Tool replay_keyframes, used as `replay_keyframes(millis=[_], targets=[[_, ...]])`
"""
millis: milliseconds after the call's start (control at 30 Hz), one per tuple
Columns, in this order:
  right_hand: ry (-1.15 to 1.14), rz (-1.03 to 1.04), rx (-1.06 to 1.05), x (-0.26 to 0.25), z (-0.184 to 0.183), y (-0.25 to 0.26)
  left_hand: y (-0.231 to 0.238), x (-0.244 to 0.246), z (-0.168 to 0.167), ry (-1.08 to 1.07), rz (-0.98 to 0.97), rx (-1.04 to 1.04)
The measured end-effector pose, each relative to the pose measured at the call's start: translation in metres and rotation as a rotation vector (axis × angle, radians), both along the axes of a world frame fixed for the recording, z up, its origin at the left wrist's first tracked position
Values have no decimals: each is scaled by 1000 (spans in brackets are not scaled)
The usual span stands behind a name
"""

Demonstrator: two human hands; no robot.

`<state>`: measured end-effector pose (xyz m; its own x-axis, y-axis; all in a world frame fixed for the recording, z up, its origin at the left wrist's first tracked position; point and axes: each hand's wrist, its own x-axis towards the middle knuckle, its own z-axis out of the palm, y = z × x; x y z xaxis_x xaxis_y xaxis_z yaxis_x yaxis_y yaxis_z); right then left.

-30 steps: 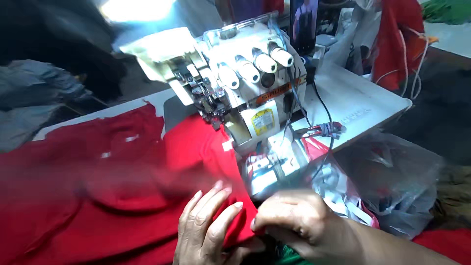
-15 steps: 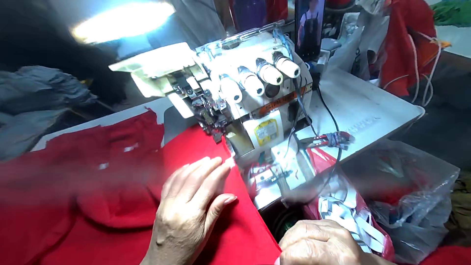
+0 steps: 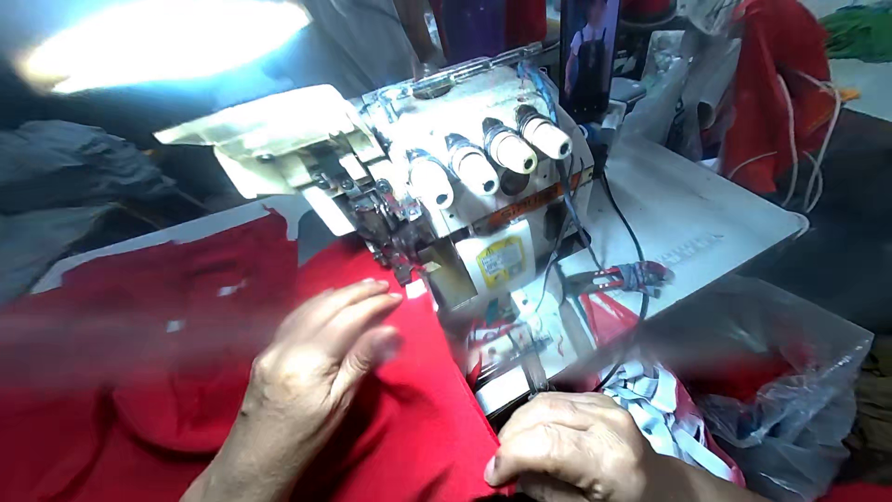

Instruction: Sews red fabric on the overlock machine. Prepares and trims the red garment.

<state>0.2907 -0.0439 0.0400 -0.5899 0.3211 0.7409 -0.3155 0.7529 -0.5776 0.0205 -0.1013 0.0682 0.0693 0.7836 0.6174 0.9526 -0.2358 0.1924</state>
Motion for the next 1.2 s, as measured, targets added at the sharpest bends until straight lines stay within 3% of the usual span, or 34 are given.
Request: replay_keyframes(millis=[267, 367, 533, 667, 867, 1067, 1200], targets=[[26, -56, 46, -18, 0, 5, 14, -16, 6, -28, 17, -71], [27, -72, 68, -20, 2, 5, 0, -6, 1, 2, 34, 0], [27, -95, 89, -23, 9, 4, -39, 41, -23, -94, -176, 148], [13, -116, 135, -23, 17, 6, -41, 62, -51, 45, -36, 246], [-54, -104, 154, -18, 22, 15, -42, 42, -24, 66, -131, 223], [-117, -151, 73, -39, 22, 31, -29, 12, -18, 146, -102, 160], [-175, -248, 78, -63, 24, 46, -16, -2, -6, 33, -28, 56]])
